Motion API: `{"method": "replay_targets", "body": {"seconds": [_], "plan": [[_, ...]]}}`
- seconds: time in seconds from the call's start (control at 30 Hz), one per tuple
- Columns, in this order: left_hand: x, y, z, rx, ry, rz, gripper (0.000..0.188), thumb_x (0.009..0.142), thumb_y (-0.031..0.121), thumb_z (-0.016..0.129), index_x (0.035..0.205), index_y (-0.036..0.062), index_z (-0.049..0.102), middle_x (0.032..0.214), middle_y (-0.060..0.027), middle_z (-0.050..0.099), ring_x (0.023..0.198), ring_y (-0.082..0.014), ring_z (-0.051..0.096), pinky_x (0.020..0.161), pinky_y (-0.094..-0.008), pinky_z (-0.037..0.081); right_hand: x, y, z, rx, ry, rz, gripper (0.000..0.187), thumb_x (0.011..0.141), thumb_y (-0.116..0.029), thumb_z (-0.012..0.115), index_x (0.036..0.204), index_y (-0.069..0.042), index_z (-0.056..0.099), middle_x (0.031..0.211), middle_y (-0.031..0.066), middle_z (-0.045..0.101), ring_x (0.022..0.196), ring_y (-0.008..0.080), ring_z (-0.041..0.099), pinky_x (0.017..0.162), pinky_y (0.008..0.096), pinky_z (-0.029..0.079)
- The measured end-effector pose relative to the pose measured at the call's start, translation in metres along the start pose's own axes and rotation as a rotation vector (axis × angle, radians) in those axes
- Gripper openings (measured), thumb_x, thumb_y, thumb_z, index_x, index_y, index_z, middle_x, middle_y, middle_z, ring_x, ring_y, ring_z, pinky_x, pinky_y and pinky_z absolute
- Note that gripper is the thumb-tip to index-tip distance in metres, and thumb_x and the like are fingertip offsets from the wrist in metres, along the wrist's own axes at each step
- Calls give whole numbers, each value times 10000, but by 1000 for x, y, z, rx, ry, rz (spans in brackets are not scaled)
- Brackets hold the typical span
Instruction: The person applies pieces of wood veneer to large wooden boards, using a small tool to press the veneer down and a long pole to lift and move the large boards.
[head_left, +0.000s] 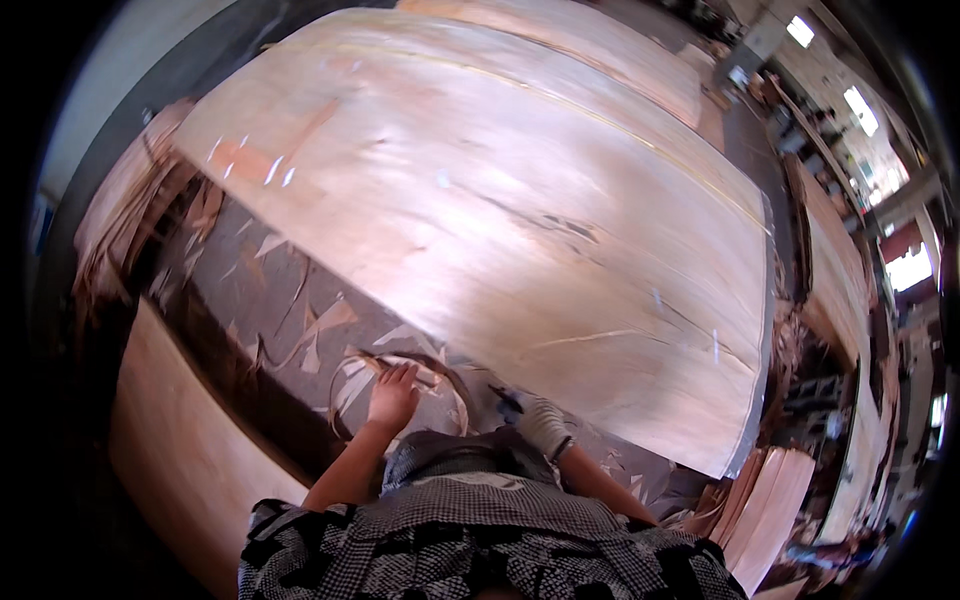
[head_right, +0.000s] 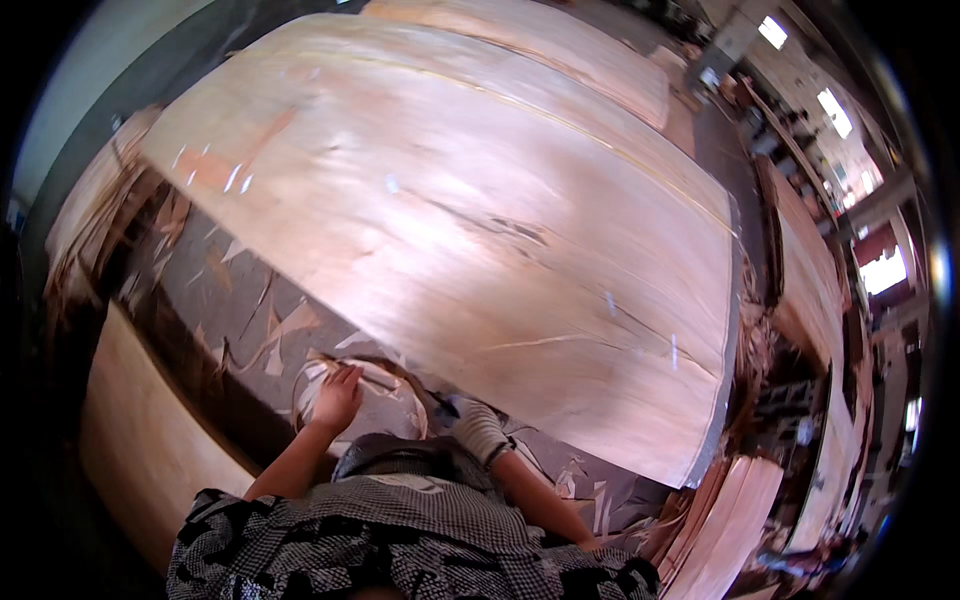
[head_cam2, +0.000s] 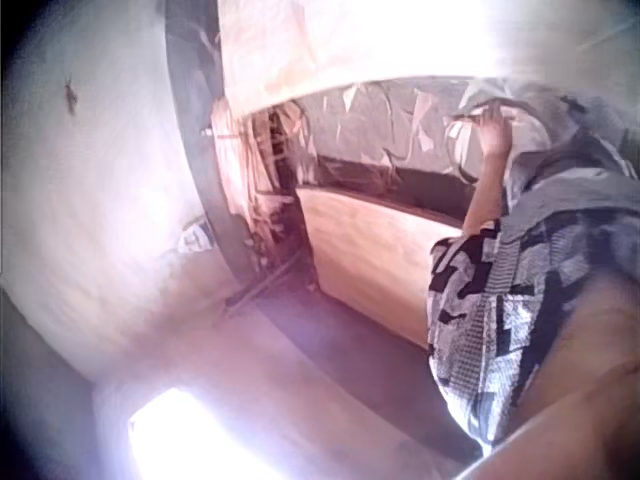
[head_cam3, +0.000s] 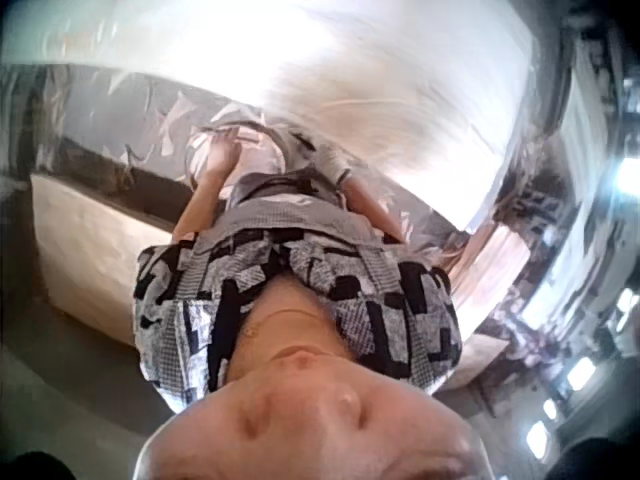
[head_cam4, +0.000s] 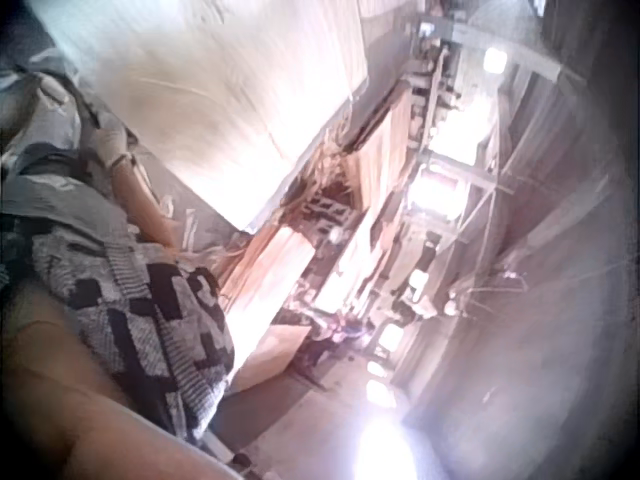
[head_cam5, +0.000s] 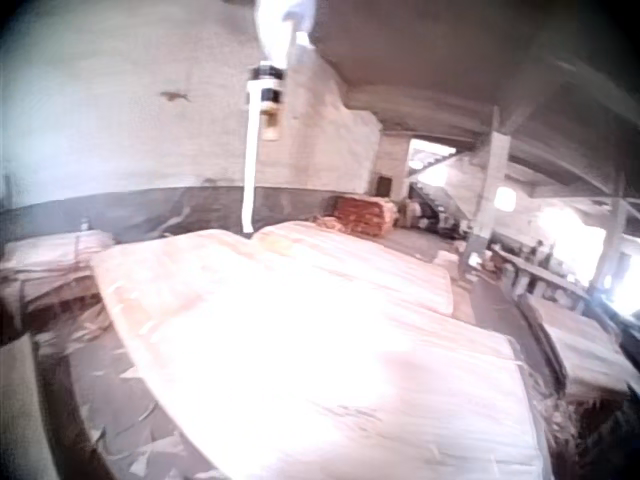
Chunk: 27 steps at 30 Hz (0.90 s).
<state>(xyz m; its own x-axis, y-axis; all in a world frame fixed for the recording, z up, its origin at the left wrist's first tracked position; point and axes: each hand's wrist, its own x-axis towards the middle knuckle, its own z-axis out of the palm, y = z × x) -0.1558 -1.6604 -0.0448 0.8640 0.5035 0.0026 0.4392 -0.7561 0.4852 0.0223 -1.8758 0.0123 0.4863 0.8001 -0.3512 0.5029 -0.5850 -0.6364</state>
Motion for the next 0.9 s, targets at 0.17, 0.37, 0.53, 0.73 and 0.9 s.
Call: {"method": "replay_targets", "body": {"seconds": [0.17,0.37,0.53,0.73,0.9], "plan": [[-174,-105,-6,-94,-25,-446,368,732,195,552,1083,83,552,1023,-158,598,913,-337,574,804,-432,463,41,-124,56,-265,-427,-282,392,845,-407,506,990,-55,601,878,203,620,809,340,606,724,416,465],[-270,-154,-12,-277,-146,-927,382,801,259,526,1140,86,558,1057,-163,603,965,-320,578,832,-408,466,124,-216,89,-313,-400,-460,384,826,-401,536,956,-47,607,838,198,621,757,369,599,676,439,471],[-246,-203,-5,-237,-124,-524,313,823,280,521,1041,64,582,994,-166,613,900,-322,597,797,-396,474,220,-273,129,-386,-387,-470,376,818,-414,539,960,-75,622,894,178,625,821,360,593,738,438,467],[-199,-306,-75,-515,82,-761,306,812,313,548,995,73,598,947,-169,620,869,-329,599,753,-398,478,356,-364,174,-282,-436,-416,272,827,-306,597,904,-47,632,691,86,631,566,170,595,532,320,472],[-258,-414,-100,-376,170,-1180,333,831,324,544,1059,88,607,963,-141,637,837,-301,616,712,-382,487,442,-524,239,-152,-531,-555,295,824,-322,577,914,-43,610,755,161,629,664,291,608,622,367,472]]}}
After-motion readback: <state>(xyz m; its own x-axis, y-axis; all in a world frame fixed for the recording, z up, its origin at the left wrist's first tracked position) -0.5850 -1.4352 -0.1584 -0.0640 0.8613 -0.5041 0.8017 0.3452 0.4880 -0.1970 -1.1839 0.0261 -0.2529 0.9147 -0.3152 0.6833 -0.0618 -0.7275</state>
